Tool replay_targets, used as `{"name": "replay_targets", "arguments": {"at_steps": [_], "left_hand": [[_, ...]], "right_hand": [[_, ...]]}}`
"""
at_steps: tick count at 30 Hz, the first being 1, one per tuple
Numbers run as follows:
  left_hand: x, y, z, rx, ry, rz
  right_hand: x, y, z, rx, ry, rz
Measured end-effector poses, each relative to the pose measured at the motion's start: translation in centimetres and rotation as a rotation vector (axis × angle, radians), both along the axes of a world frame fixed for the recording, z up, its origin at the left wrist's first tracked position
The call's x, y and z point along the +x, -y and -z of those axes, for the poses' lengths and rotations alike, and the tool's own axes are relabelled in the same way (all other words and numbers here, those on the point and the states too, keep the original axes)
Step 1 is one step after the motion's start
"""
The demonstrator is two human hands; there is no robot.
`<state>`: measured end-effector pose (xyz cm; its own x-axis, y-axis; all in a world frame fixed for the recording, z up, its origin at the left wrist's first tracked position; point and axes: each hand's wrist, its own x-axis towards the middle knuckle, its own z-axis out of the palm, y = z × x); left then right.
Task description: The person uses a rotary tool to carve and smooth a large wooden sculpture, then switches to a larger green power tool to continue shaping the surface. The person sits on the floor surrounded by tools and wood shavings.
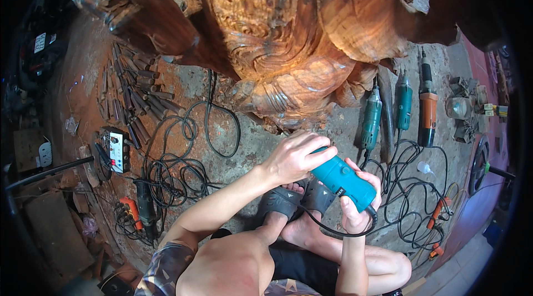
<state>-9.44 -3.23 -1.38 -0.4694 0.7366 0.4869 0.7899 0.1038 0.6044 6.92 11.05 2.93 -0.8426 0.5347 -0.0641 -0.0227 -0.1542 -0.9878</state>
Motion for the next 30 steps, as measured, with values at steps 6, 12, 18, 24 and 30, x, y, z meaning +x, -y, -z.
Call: {"name": "replay_targets", "arguments": {"at_steps": [6,12,18,24,30], "left_hand": [[0.2,-0.2,-0.1,0.003,0.003,0.020],[0.0,0.2,0.1,-0.008,0.025,0.004],[0.0,0.0,0.0,-0.006,0.038,0.021],[0.3,-0.6,0.0,-0.003,0.055,0.025],[0.3,-0.6,0.2,-0.012,0.027,0.000]], "right_hand": [[0.3,0.1,0.1,-0.026,-0.028,0.017],[-0.1,0.1,0.6,0.002,-0.009,-0.009],[0.0,-0.2,0.6,0.039,0.011,0.007],[0.4,-0.7,0.5,-0.023,0.011,0.018],[0.1,-0.8,1.0,-0.065,0.001,0.013]]}}
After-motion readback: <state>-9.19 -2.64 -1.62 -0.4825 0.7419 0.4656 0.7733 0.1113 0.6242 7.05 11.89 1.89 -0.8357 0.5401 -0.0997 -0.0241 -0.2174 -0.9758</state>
